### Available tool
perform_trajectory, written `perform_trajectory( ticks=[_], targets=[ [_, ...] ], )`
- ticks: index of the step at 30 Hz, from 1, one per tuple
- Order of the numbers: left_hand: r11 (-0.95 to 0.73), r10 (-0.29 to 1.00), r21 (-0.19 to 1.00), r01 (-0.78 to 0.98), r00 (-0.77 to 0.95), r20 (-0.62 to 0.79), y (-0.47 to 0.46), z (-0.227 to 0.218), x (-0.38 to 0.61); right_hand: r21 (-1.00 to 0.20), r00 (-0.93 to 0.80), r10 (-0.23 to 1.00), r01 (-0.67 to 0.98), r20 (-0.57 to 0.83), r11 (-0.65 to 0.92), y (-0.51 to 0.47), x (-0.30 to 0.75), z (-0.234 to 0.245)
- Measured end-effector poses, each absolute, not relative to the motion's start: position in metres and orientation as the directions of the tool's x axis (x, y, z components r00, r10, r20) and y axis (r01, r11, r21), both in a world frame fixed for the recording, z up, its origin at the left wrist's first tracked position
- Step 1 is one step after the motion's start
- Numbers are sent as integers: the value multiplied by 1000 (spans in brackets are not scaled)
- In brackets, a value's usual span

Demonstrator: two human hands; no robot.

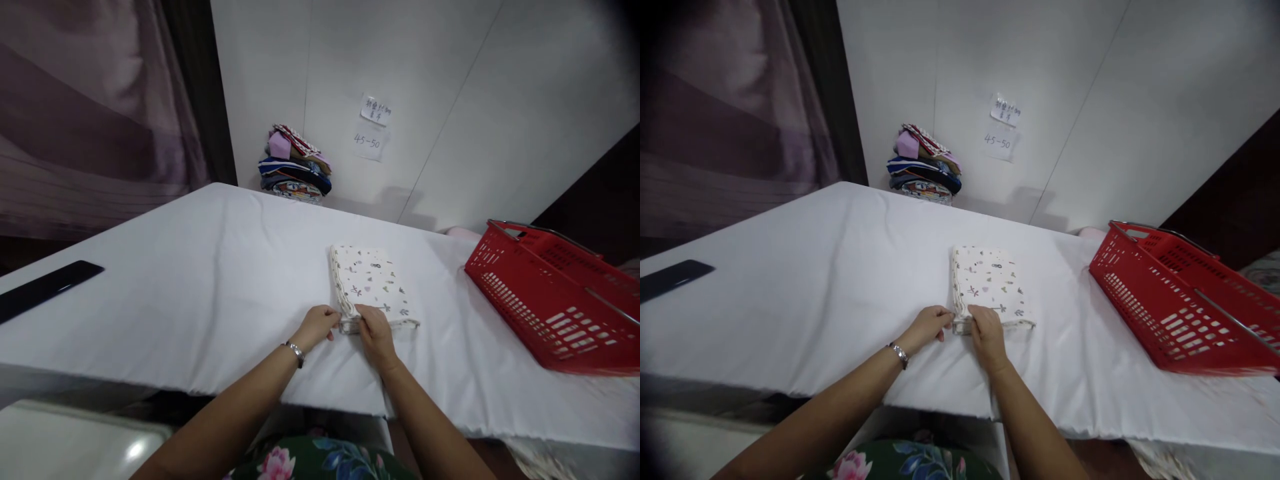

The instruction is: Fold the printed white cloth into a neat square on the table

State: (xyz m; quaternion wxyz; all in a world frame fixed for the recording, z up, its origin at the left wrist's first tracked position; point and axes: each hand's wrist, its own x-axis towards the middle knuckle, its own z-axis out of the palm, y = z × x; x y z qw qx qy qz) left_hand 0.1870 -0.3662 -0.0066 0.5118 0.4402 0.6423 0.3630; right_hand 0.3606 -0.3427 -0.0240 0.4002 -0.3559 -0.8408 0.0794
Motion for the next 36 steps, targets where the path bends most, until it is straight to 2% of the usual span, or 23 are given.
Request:
perform_trajectory(
  ticks=[8,13,16,22,30,36],
  targets=[
    [390,921,903,182,-69,-384,-357,-4,188,-511,-392,719,515,574,689,-343,359,-23],
    [442,897,893,82,-24,-441,-354,4,192,-523,-354,719,506,598,685,-344,357,-19],
    [476,879,879,39,25,-477,-356,7,196,-491,-342,701,525,626,695,-344,358,-19],
    [498,866,867,0,39,-498,-360,9,198,-354,-493,623,534,608,768,-344,359,-23],
    [517,854,856,-14,67,-515,-361,7,198,-306,-541,593,530,596,791,-346,359,-25],
    [506,860,862,-26,95,-502,-361,8,196,-315,-534,594,525,601,791,-348,359,-24]
  ],
)
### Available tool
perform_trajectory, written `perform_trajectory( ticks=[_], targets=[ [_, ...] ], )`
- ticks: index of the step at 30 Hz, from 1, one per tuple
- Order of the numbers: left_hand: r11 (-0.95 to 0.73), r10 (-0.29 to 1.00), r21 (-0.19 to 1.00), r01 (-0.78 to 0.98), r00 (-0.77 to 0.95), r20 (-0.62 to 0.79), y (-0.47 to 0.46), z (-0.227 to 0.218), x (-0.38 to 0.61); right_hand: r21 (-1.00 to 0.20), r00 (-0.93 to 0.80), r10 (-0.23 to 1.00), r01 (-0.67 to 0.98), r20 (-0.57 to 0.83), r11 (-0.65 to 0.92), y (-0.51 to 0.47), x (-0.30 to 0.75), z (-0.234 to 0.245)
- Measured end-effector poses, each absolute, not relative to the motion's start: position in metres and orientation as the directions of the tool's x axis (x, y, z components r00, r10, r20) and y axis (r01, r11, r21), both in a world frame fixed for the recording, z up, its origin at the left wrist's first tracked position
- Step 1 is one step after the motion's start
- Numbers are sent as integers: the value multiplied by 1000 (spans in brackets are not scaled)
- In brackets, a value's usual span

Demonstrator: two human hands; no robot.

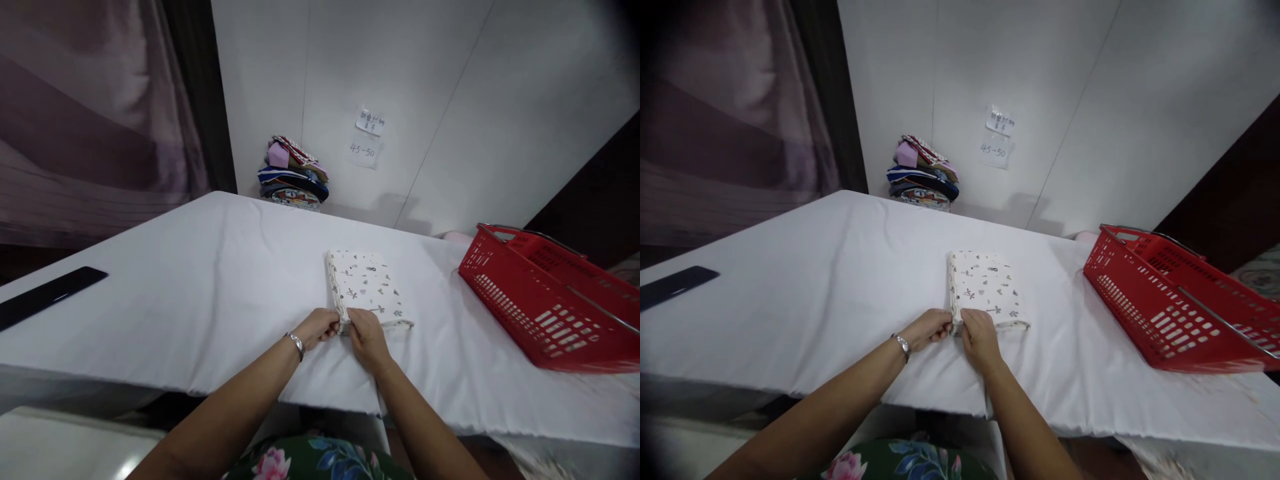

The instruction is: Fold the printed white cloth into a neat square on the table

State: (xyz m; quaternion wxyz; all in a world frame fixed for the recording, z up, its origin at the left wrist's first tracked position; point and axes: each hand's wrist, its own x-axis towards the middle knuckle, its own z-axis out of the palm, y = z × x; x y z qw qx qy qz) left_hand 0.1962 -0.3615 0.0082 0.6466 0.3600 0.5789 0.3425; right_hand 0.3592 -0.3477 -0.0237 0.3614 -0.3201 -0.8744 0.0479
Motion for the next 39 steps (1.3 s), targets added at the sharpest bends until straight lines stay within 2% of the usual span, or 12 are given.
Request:
perform_trajectory(
  ticks=[6,12,17,21,26,35,39],
  targets=[
    [531,846,841,-109,132,-517,-364,14,195,-280,-561,569,520,602,807,-349,358,-23],
    [451,892,891,-45,-16,-452,-365,12,204,-186,-630,605,603,487,776,-352,371,-18],
    [550,834,830,-97,24,-551,-359,10,200,-126,-494,728,781,475,612,-334,426,-19],
    [593,804,774,-223,120,-582,-356,11,197,-172,-354,795,856,492,487,-319,463,-25],
    [624,776,687,-372,198,-598,-350,17,199,-308,-261,836,843,483,442,-314,469,-34],
    [631,763,636,-445,210,-611,-352,29,202,-384,-221,866,828,447,410,-313,467,-32],
    [641,750,618,-454,201,-630,-354,30,202,-322,-233,815,834,531,448,-324,464,-25]
  ],
)
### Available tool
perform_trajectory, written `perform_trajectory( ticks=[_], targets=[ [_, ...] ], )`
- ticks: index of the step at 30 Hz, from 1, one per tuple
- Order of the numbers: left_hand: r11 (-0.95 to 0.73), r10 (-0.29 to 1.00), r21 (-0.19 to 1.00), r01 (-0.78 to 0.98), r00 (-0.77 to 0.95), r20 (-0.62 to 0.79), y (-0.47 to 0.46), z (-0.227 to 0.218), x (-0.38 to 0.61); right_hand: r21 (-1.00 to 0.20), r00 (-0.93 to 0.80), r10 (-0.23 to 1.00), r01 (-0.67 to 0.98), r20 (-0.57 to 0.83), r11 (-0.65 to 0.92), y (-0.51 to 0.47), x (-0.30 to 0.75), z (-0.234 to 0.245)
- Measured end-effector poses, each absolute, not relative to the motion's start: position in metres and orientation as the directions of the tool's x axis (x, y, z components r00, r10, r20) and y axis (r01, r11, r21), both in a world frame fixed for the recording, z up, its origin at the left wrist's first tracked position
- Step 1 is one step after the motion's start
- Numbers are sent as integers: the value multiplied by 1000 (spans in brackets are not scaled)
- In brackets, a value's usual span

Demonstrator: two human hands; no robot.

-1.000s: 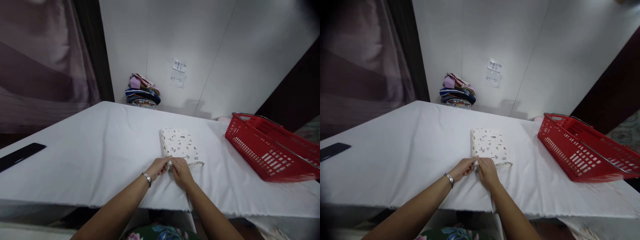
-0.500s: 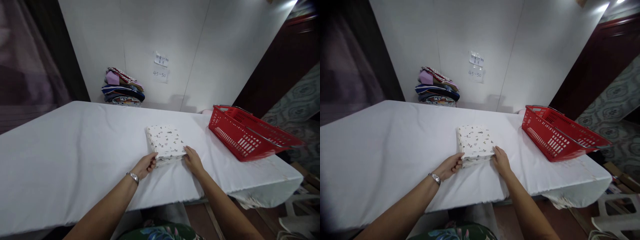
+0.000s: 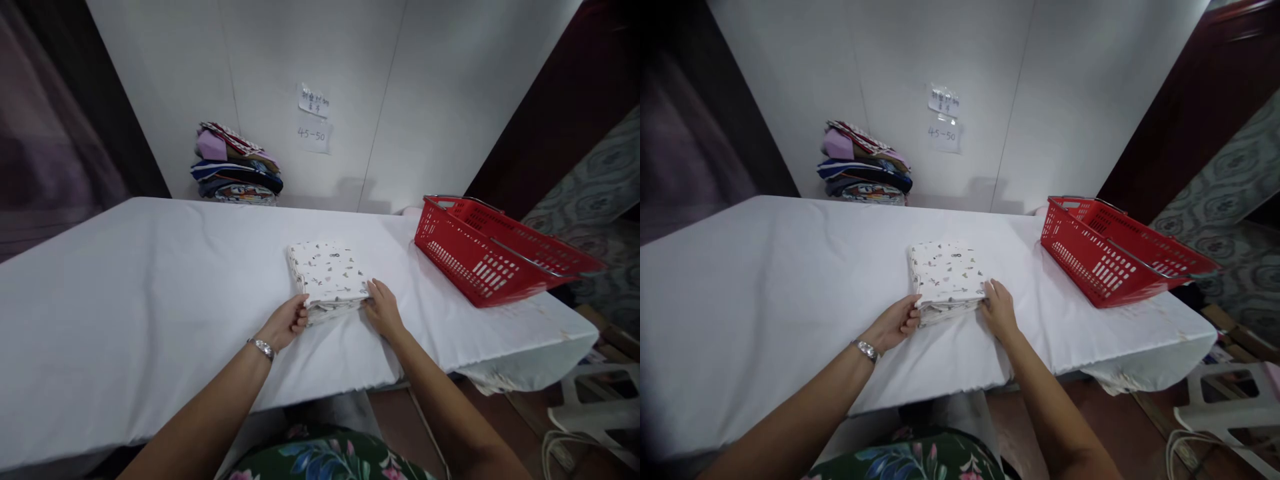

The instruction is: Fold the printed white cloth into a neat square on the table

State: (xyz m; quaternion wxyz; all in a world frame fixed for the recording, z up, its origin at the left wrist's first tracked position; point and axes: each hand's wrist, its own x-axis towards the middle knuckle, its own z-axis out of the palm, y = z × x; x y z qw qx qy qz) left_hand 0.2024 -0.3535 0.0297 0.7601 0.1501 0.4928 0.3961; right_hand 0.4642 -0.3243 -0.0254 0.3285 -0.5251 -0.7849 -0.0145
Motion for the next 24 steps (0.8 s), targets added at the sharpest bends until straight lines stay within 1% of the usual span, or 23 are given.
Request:
perform_trajectory(
  ticks=[2,3,5,7,9,11,15,17,20,24],
  targets=[
    [645,744,597,-476,218,-631,-353,29,203,-305,-239,755,809,611,503,-337,453,-22],
    [644,745,590,-487,226,-627,-352,29,203,-315,-245,724,778,645,544,-345,445,-20],
    [640,749,582,-502,239,-618,-350,29,204,-341,-311,671,675,673,655,-361,426,-19],
    [638,753,579,-507,252,-608,-349,28,204,-351,-498,620,532,607,771,-375,403,-17],
    [634,758,580,-512,264,-596,-348,28,205,-349,-648,565,445,510,825,-384,383,-13],
    [630,763,579,-517,275,-585,-348,29,205,-338,-681,594,489,428,804,-386,370,-9],
    [634,760,580,-512,272,-590,-349,33,205,-309,-577,777,713,251,629,-380,369,-2],
    [635,759,580,-511,272,-591,-350,35,205,-281,-528,830,781,182,558,-376,377,-2],
    [627,766,574,-526,287,-575,-348,37,205,-244,-463,875,840,143,484,-373,389,-3],
    [624,771,569,-536,301,-561,-345,36,204,-216,-387,912,886,137,409,-372,405,-5]
  ],
)
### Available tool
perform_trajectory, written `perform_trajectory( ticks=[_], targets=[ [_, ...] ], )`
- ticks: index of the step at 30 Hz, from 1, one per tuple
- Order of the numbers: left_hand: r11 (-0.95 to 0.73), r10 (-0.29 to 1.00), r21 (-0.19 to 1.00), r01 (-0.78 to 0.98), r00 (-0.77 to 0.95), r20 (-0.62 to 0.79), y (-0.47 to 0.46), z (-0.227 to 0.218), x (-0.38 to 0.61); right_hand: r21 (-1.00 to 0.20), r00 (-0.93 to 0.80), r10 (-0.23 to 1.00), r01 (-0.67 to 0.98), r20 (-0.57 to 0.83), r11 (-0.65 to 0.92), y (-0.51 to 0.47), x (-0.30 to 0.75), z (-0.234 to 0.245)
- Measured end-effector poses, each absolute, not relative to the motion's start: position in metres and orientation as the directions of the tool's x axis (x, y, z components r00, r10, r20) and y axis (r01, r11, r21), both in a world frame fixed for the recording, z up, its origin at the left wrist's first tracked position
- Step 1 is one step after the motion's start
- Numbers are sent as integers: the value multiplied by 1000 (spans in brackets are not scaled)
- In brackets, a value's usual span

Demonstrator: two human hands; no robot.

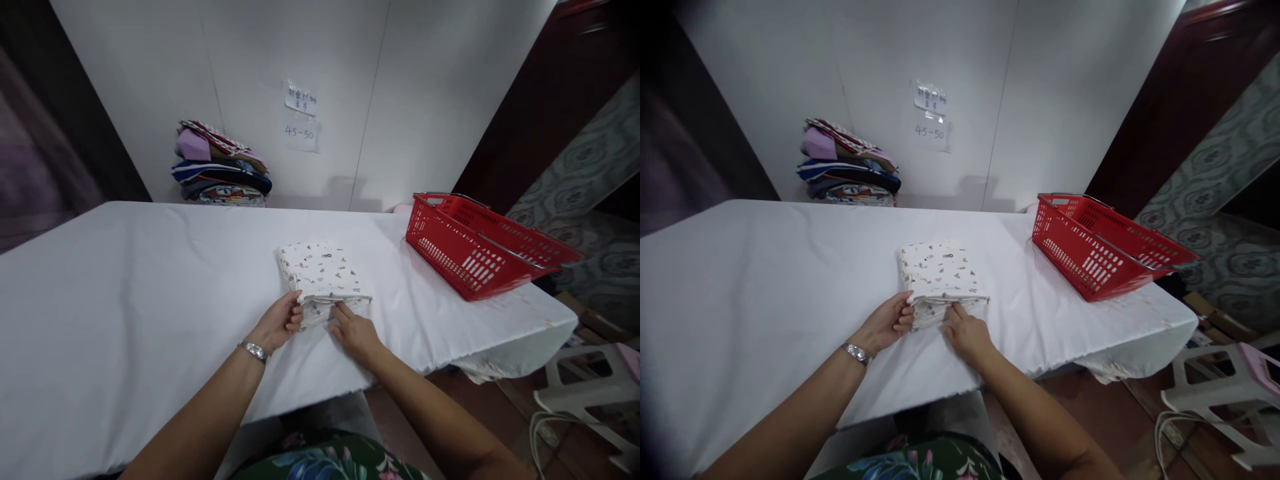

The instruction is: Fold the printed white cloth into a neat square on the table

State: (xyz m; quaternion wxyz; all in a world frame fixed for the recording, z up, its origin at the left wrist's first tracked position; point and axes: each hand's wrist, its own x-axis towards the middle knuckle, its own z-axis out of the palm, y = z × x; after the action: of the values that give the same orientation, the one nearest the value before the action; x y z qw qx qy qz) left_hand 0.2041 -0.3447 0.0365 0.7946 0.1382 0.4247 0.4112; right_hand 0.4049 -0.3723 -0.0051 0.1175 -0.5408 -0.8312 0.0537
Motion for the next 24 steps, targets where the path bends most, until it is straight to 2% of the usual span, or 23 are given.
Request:
perform_trajectory(
  ticks=[9,15,20,24],
  targets=[
    [629,763,545,-554,308,-568,-344,34,202,-146,-263,952,947,157,285,-368,442,-9],
    [635,761,571,-520,299,-575,-346,31,201,-239,-288,918,904,271,354,-368,461,-11],
    [624,776,698,-350,176,-605,-354,15,197,-319,-81,903,919,422,232,-355,480,-14],
    [580,813,800,-153,47,-580,-360,10,196,-334,-63,927,922,370,196,-335,487,-20]
  ],
)
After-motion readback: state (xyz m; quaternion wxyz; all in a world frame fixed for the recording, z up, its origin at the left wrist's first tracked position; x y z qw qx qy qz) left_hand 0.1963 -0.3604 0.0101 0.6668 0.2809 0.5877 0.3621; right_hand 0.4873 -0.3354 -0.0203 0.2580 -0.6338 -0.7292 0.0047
